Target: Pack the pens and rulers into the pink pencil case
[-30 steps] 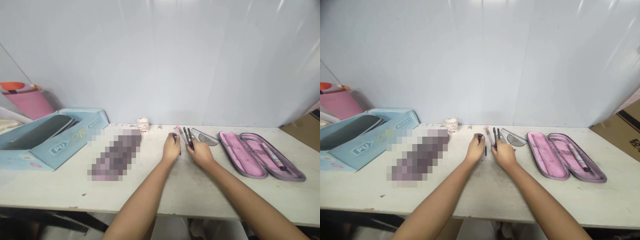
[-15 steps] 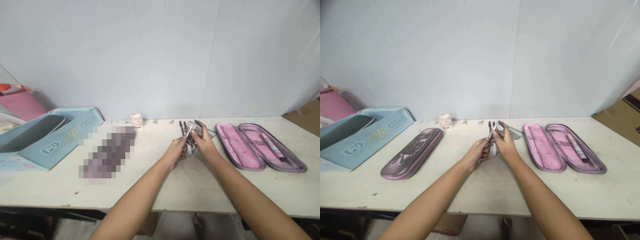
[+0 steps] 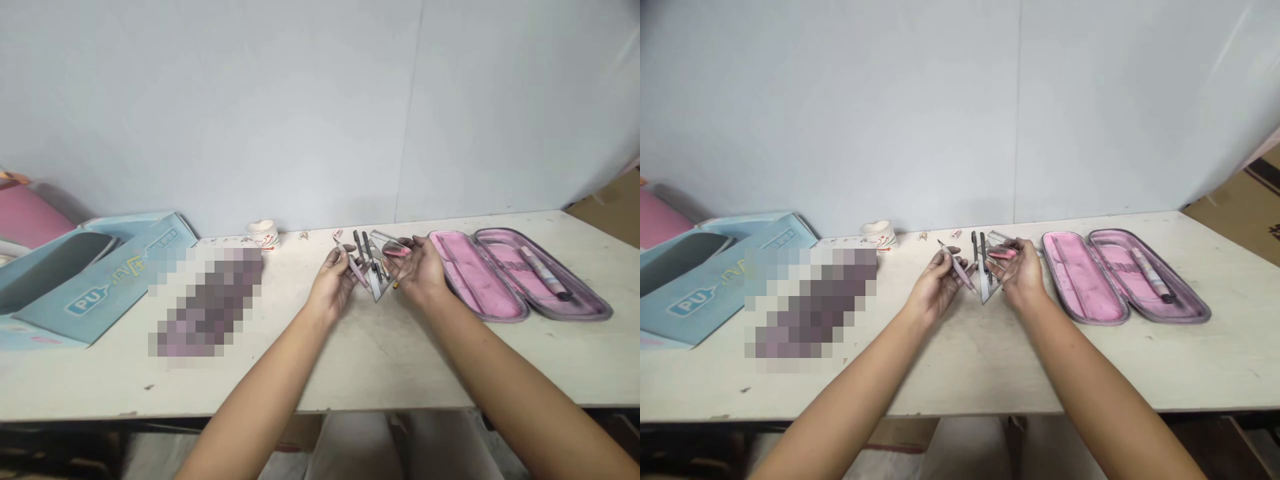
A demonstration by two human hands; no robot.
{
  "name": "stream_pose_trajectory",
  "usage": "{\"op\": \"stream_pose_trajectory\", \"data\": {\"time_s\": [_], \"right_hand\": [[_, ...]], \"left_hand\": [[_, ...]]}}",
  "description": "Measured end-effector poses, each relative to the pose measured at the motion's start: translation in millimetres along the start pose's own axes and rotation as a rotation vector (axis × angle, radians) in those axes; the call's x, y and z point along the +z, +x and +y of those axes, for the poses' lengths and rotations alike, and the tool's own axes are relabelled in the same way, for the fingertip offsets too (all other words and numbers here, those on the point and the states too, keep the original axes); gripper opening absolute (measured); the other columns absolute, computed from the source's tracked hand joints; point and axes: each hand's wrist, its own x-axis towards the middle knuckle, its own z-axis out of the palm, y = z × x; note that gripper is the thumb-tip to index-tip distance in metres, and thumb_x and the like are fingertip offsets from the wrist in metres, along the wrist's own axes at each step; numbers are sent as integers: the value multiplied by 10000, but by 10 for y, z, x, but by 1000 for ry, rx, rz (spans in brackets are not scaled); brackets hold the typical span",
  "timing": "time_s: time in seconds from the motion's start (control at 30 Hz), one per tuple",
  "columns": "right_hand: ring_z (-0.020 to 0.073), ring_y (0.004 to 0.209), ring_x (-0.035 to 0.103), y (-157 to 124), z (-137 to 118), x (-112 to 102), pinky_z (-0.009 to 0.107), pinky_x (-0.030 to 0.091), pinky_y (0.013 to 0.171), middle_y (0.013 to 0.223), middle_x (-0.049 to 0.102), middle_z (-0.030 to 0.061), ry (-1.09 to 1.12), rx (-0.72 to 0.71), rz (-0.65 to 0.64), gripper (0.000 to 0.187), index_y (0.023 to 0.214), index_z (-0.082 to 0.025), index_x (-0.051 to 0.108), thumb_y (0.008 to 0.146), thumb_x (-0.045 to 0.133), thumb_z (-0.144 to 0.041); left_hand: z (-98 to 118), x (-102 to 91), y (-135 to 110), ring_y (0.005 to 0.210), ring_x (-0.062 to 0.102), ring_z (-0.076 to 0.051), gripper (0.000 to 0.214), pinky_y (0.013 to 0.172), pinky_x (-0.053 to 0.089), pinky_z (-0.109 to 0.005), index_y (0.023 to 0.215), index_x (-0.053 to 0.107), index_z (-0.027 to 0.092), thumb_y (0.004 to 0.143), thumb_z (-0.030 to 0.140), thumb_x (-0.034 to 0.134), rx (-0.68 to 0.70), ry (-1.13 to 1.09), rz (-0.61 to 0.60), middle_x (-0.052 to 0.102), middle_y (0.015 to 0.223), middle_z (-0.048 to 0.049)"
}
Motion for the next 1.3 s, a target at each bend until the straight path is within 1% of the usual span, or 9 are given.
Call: {"op": "stream_pose_trajectory", "data": {"time_s": [0.1,0.23,0.37,0.57,0.67,0.77,0.9,1.1,1.3], "right_hand": [[63,411,450,-59,21,12,165,323,344,534,465,-58,-214,61,-60,194,707,-200,455,712,553,-368],[37,299,279,-166,122,66,178,156,284,452,439,-64,-647,113,-219,362,689,-184,502,728,530,-543],[51,305,300,-200,152,65,185,186,294,421,402,-59,-768,53,-290,471,683,-180,517,759,410,-632],[43,384,342,-128,37,-44,181,252,352,586,498,-53,-850,-236,-292,294,842,-195,517,753,526,-474],[45,391,341,-120,0,-67,194,265,364,711,592,-30,-854,-208,-329,282,922,-208,508,753,524,-433],[57,393,346,-108,-2,-80,204,263,377,612,559,-23,-921,-172,-331,313,765,-187,512,796,431,-489],[66,493,412,-68,-2,-100,192,310,450,674,561,-27,-932,-286,-277,274,832,-193,529,715,575,-436],[57,407,339,-29,-21,-145,189,250,376,569,511,-46,-882,-106,-219,336,778,-186,517,721,536,-516],[88,520,434,4,-41,-184,210,329,476,662,562,-28,-920,-263,-253,287,844,-191,550,722,553,-450]], "left_hand": [[83,-44,18,812,595,-119,84,865,480,-365,876,535,203,833,167,472,73,-11,37,539,707,10],[133,-98,20,888,587,-122,95,884,461,-355,896,537,219,805,193,525,127,27,49,572,790,5],[104,-131,21,837,580,-99,113,862,466,-319,858,569,191,747,182,595,139,57,49,578,827,11],[57,-162,54,624,528,-51,194,751,487,-238,826,613,142,659,200,693,82,60,58,529,652,34],[48,-174,67,617,535,-57,221,715,492,-237,816,613,131,633,200,717,68,47,70,541,651,24],[31,-184,69,621,539,-62,229,702,500,-245,810,613,133,619,188,726,60,58,68,542,657,24],[12,-190,63,630,542,-65,236,702,508,-252,814,610,143,613,183,727,56,78,54,544,672,26],[2,-196,62,624,543,-67,247,688,510,-253,817,604,147,606,180,728,37,96,48,547,664,27],[1,-170,53,604,543,-67,270,659,503,-241,783,566,151,593,225,743,37,100,63,552,655,28]]}}
